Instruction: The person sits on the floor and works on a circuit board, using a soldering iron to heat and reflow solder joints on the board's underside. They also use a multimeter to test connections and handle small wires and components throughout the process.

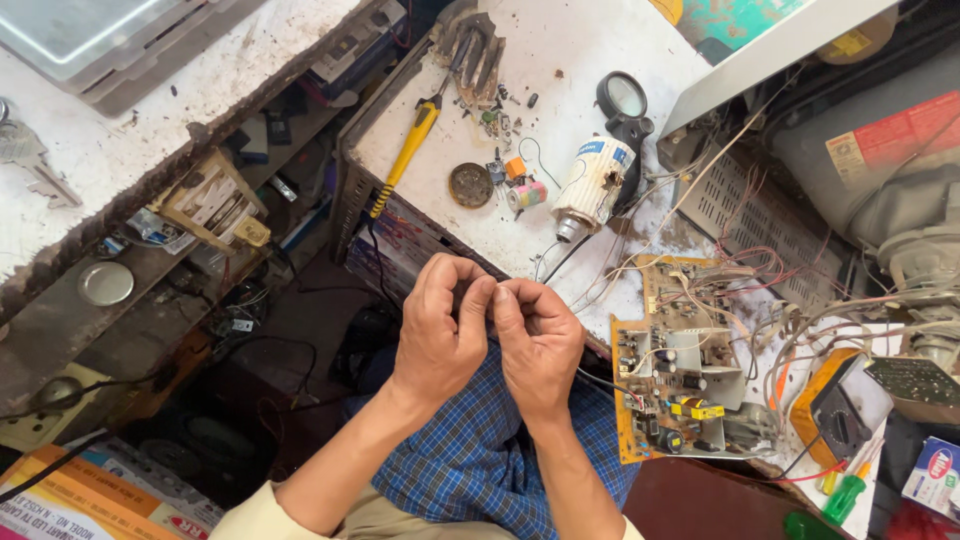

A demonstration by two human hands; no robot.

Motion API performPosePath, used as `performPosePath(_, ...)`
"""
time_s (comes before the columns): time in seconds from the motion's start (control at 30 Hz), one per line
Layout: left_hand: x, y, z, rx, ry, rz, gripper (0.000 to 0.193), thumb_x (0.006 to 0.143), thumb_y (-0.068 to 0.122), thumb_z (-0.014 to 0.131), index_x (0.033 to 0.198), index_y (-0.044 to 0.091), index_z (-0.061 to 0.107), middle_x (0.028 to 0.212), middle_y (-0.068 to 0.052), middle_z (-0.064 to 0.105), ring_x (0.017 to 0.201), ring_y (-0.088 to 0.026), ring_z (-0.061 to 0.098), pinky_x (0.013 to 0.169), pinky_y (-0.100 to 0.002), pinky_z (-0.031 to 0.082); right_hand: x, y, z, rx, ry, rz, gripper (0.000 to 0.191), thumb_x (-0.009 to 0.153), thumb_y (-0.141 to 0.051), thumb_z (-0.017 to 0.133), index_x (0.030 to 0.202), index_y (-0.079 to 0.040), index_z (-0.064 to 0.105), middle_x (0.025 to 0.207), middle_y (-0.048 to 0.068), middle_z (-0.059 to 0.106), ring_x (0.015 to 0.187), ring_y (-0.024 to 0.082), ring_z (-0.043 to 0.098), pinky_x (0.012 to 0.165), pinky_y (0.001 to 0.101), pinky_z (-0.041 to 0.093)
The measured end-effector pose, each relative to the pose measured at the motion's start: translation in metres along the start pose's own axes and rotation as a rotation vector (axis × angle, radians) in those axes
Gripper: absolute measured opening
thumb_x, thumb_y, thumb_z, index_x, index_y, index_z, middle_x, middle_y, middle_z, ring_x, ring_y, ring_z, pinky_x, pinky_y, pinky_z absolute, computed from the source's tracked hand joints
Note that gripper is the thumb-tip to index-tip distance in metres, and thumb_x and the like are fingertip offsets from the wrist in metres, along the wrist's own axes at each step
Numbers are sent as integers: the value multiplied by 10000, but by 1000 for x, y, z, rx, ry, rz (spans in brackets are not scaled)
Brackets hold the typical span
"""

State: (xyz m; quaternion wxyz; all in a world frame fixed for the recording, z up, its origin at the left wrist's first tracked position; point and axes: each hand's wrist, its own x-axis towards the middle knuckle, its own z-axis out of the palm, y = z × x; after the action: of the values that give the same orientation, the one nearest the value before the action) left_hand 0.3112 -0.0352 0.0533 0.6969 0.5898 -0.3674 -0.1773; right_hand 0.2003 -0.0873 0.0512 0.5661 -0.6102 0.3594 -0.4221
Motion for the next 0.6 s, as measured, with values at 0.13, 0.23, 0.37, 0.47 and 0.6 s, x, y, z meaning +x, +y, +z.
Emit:
performPosePath(0.13, 5, 1, -4, 97, -56, 105, 97, 995, 41, 599, 976, -15, 521, 899, -174, 556, 815, -381, 586, 699, -442, 474, 1, -8, 2, -147, -3, -55, 133, 1002, -88, 691, 1046, 37, 703, 902, -15, 697, 774, 17, 607, 688, 174, 508)
performPosePath(0.23, 7, 0, -3, 182, -67, 184, 88, 989, 25, 571, 1006, -25, 501, 933, -201, 534, 855, -428, 564, 725, -471, 459, -2, -9, 7, -234, 34, -93, 131, 1008, -98, 696, 1032, 31, 709, 871, -24, 693, 751, 10, 598, 669, 168, 505)
performPosePath(0.37, 11, -3, -2, 94, -36, 112, 115, 1004, 55, 581, 958, -15, 503, 892, -179, 563, 820, -392, 586, 706, -440, 475, 4, -8, 8, -169, 41, -25, 167, 1002, -127, 695, 1034, 37, 705, 860, 0, 698, 730, 30, 603, 659, 183, 507)
performPosePath(0.47, 14, -5, -5, -118, -76, -220, 171, 1035, 133, 568, 919, 8, 563, 742, -99, 597, 684, -236, 585, 608, -358, 487, 14, -5, 4, 72, 14, 134, 182, 995, -140, 687, 1012, 41, 701, 832, 42, 717, 684, 71, 621, 626, 205, 502)
performPosePath(0.6, 17, -10, -14, -454, -94, -444, 247, 1062, 225, 520, 923, 26, 565, 669, 5, 628, 575, -53, 553, 517, -245, 450, 18, 0, -2, 219, 37, 224, 168, 982, -129, 695, 996, 39, 695, 816, 59, 708, 666, 90, 615, 605, 215, 497)
